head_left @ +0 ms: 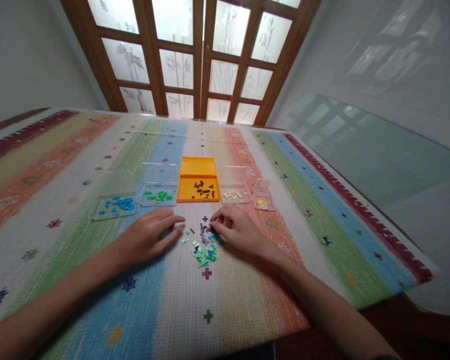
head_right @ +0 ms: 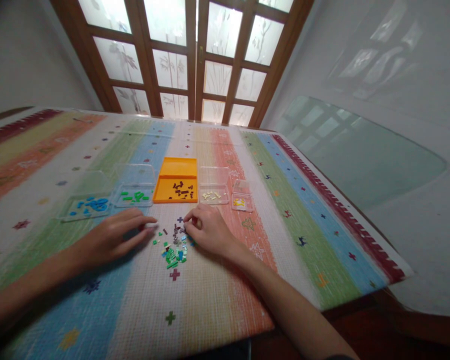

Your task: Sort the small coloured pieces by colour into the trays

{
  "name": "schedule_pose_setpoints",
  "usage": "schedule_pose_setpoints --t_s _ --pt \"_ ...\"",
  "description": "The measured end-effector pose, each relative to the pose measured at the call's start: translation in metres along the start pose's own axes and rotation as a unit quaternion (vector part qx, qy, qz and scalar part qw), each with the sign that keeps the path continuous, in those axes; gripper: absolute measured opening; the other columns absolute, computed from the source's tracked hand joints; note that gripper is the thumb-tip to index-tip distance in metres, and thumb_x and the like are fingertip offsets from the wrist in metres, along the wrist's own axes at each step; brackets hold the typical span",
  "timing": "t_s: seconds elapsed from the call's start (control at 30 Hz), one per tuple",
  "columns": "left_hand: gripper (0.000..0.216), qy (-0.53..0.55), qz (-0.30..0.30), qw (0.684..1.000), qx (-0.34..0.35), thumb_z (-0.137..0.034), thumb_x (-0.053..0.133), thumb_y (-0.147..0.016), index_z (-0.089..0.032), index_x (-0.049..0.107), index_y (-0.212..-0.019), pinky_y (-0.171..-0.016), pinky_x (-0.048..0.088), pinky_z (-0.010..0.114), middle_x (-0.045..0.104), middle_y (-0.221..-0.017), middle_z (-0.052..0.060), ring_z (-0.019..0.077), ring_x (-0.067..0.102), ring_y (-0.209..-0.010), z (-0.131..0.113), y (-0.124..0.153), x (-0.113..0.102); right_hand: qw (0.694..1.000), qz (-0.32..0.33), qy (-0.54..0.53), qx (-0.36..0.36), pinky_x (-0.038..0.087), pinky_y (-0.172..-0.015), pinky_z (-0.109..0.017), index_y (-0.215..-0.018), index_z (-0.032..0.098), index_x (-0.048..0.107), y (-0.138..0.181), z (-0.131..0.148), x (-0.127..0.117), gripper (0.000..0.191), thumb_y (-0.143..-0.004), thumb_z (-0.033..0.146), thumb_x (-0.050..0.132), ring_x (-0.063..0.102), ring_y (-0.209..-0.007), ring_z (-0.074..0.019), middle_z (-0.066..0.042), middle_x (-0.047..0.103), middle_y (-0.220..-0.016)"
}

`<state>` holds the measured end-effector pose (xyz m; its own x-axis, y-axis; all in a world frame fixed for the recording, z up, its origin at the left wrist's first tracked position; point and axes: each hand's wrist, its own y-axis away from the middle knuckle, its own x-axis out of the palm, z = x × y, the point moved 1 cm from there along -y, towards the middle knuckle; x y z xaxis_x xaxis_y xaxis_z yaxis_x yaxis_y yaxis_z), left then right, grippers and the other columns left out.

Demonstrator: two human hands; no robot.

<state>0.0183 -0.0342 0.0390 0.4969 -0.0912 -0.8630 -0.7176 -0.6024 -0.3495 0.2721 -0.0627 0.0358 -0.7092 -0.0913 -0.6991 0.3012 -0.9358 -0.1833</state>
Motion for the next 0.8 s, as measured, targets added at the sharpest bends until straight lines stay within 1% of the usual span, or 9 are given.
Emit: schedule_pose_setpoints --t_s 0.07,0.17,0.23,0.43,0.5,0.67,0.8 --pt "0.025 0.020 0.008 1.000 0.000 -0.029 0.047 -0.100 -0.017 0.069 -0.106 -0.072 0.051 0.032 0.067 -0.086 0.006 0.0187 0.063 -0.080 -0.010 0.000 0.012 1.000 -0.003 0.002 -0.002 0.041 -0.070 -0.030 -0.085 0.018 0.070 0.000 0.001 0.000 0.014 -0.086 0.008 0.061 0.055 -0.075 -0.0151 -0.003 0.065 -0.083" --pt "0.025 0.042 0.018 0.999 -0.010 -0.028 0.048 -0.100 -0.017 0.070 -0.100 -0.071 0.050 0.031 0.066 -0.084 0.005 0.0181 0.063 -0.078 -0.012 0.001 0.018 1.000 -0.014 0.003 0.003 0.041 -0.070 -0.030 -0.083 0.018 0.070 0.000 -0.001 -0.001 0.017 -0.083 0.004 0.059 0.055 -0.076 -0.0154 -0.003 0.064 -0.082" --pt "0.025 0.054 0.025 0.998 -0.016 -0.029 0.047 -0.100 -0.017 0.070 -0.100 -0.072 0.050 0.031 0.066 -0.086 0.005 0.0179 0.063 -0.078 -0.011 0.003 0.018 1.000 -0.022 0.000 0.012 0.040 -0.069 -0.030 -0.081 0.017 0.070 -0.001 -0.003 -0.002 0.020 -0.081 0.001 0.058 0.054 -0.075 -0.0156 -0.003 0.063 -0.081" --pt "0.023 0.055 0.072 0.996 -0.012 -0.034 0.056 -0.098 -0.020 0.068 -0.112 -0.077 0.051 0.032 0.066 -0.096 0.005 0.0190 0.064 -0.086 -0.006 0.007 0.014 0.999 -0.032 -0.008 0.003 0.040 -0.068 -0.030 -0.081 0.017 0.070 -0.001 -0.006 -0.003 0.020 -0.080 0.001 0.057 0.053 -0.072 -0.0153 -0.003 0.062 -0.079" --pt "0.021 0.065 0.081 0.995 -0.005 -0.033 0.055 -0.099 -0.021 0.068 -0.110 -0.079 0.050 0.031 0.065 -0.096 0.004 0.0185 0.064 -0.087 -0.003 0.008 0.014 0.999 -0.029 -0.009 0.008 0.040 -0.067 -0.030 -0.081 0.017 0.070 -0.001 -0.006 -0.002 0.019 -0.080 0.002 0.057 0.052 -0.071 -0.0149 -0.003 0.062 -0.079" --pt "0.020 0.092 0.100 0.991 0.002 -0.032 0.052 -0.101 -0.021 0.068 -0.102 -0.078 0.050 0.031 0.065 -0.093 0.004 0.0174 0.064 -0.086 0.003 0.009 0.012 0.999 -0.027 -0.004 0.017 0.040 -0.067 -0.030 -0.081 0.018 0.069 -0.001 -0.006 -0.001 0.019 -0.080 0.003 0.057 0.052 -0.071 -0.0150 -0.003 0.062 -0.081" --pt "0.020 0.086 0.089 0.992 0.004 -0.031 0.051 -0.102 -0.022 0.068 -0.105 -0.078 0.050 0.031 0.065 -0.094 0.004 0.0174 0.064 -0.087 0.003 0.009 0.012 1.000 -0.023 -0.002 0.012 0.040 -0.067 -0.030 -0.080 0.018 0.069 -0.001 -0.007 -0.002 0.019 -0.080 0.004 0.057 0.053 -0.072 -0.0157 -0.004 0.062 -0.079"
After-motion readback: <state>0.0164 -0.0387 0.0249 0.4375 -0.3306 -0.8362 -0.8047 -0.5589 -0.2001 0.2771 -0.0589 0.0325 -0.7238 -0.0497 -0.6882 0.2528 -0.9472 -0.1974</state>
